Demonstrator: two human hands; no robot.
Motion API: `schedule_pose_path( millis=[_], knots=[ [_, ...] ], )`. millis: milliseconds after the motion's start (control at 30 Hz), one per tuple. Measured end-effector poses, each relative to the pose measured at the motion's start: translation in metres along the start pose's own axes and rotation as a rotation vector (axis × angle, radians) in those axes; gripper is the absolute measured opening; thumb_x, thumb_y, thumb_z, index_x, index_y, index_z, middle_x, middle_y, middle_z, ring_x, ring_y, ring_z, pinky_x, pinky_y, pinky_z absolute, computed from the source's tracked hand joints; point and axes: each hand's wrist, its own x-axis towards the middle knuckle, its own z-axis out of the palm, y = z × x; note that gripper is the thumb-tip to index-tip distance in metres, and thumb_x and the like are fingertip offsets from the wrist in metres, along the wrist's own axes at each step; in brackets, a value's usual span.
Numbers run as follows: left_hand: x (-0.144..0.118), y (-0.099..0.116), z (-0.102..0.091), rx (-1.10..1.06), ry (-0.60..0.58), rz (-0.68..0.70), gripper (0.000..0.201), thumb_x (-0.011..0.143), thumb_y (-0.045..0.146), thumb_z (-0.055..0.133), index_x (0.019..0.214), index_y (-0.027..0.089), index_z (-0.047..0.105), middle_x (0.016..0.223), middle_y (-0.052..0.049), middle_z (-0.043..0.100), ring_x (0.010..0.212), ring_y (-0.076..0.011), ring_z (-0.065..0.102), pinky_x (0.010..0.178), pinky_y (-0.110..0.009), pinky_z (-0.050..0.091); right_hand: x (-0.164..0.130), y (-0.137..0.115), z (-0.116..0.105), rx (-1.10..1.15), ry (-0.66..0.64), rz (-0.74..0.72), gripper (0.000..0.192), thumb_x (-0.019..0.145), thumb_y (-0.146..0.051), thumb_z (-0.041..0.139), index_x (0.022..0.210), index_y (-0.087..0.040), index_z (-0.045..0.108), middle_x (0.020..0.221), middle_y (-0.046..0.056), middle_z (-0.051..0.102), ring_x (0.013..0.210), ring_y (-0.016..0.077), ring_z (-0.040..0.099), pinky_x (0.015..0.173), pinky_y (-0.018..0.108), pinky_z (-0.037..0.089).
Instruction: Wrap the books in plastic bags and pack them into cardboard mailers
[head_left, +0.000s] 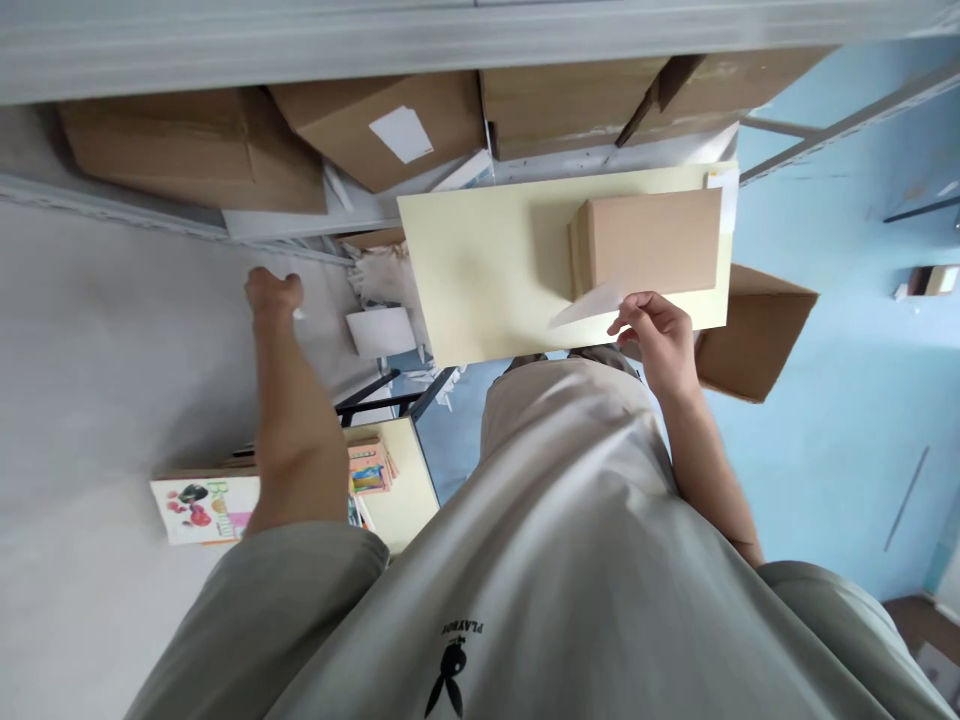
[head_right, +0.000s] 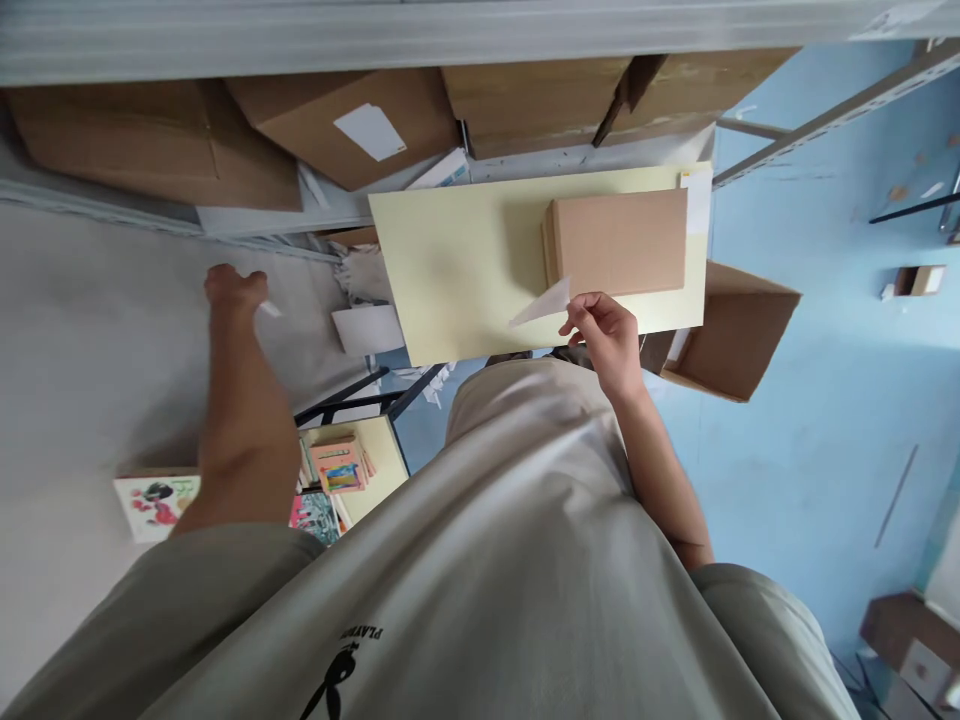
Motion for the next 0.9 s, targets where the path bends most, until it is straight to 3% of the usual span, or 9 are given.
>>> schedule_pose_path(
  millis=[67,133,200,267,333,400,500,667,900],
  knots=[
    [-0.021,0.04,0.019,-0.127,0.008,-0.06,0.039,0.108,0.051,0.079,0.103,0.023,0.053,0.134,-0.016,0.083,0.139,-0.0382,0.077,0.131,-0.069,0.057,0.003,0.004,-0.006,0.051,0.025,0.042,0.048,0.092,-0.07,0.094,0.09,-0.027,0.072,0.082,-0.001,0.07,0.079,0.0167,0.076,0.063,0.027,0.062],
    [-0.067,0.092,0.04,-0.484,-0.107,0.109,0.051,0.101,0.066,0.087,0.111,0.024,0.06,0.148,-0.014,0.081,0.141,-0.0339,0.077,0.13,-0.06,0.06,0.007,0.007,-0.013,0.108,0.035,0.101,0.051,0.09,-0.072,0.094,0.09,-0.027,0.069,0.083,-0.001,0.069,0.08,0.0164,0.077,0.062,0.026,0.06],
    [-0.133,0.147,0.059,-0.839,-0.413,0.394,0.067,0.089,0.082,0.092,0.12,0.029,0.065,0.148,-0.012,0.082,0.149,-0.0352,0.074,0.132,-0.06,0.058,0.012,0.007,-0.021,0.163,0.034,0.158,0.053,0.089,-0.074,0.094,0.09,-0.028,0.068,0.084,-0.001,0.069,0.082,0.0166,0.077,0.062,0.026,0.058],
    [-0.203,0.196,0.073,-0.989,-0.719,0.584,0.081,0.078,0.082,0.1,0.13,0.03,0.066,0.153,-0.014,0.081,0.155,-0.0388,0.071,0.135,-0.064,0.054,0.016,0.006,-0.03,0.215,0.031,0.204,0.052,0.092,-0.073,0.093,0.091,-0.028,0.066,0.085,0.0,0.069,0.084,0.0172,0.078,0.062,0.026,0.057],
    [-0.261,0.237,0.085,-1.057,-0.773,0.664,0.086,0.075,0.078,0.104,0.134,0.03,0.063,0.158,-0.016,0.078,0.16,-0.0387,0.067,0.139,-0.063,0.048,0.021,0.004,-0.04,0.269,0.029,0.243,0.049,0.094,-0.069,0.092,0.091,-0.029,0.065,0.087,0.0,0.07,0.086,0.0176,0.079,0.062,0.027,0.056],
    [-0.298,0.267,0.097,-1.118,-0.715,0.639,0.085,0.077,0.077,0.104,0.133,0.031,0.06,0.16,-0.016,0.076,0.159,-0.0367,0.069,0.139,-0.061,0.048,0.027,0.003,-0.052,0.323,0.028,0.283,0.047,0.096,-0.066,0.092,0.092,-0.029,0.063,0.088,0.0,0.071,0.087,0.0174,0.079,0.062,0.027,0.056],
    [-0.321,0.295,0.116,-1.194,-0.63,0.531,0.076,0.081,0.077,0.102,0.124,0.03,0.06,0.143,-0.013,0.082,0.143,-0.0335,0.078,0.13,-0.055,0.057,0.039,0.003,-0.071,0.386,0.018,0.34,0.046,0.096,-0.063,0.092,0.093,-0.029,0.061,0.089,-0.001,0.072,0.086,0.0169,0.078,0.06,0.026,0.055],
    [-0.328,0.322,0.139,-1.311,-0.609,0.259,0.065,0.085,0.076,0.097,0.113,0.029,0.063,0.107,-0.004,0.083,0.108,-0.0266,0.085,0.1,-0.042,0.068,0.065,0.009,-0.103,0.41,-0.031,0.395,0.046,0.097,-0.065,0.091,0.095,-0.03,0.062,0.088,-0.003,0.074,0.082,0.0165,0.076,0.057,0.026,0.053],
    [-0.342,0.357,0.142,-1.31,-0.484,0.072,0.055,0.093,0.076,0.09,0.107,0.029,0.066,0.106,-0.003,0.083,0.114,-0.0242,0.083,0.096,-0.035,0.068,0.094,0.029,-0.152,0.285,-0.138,0.357,0.06,0.092,-0.086,0.089,0.097,-0.03,0.069,0.082,-0.003,0.071,0.071,0.0159,0.074,0.053,0.028,0.049]
  ],
)
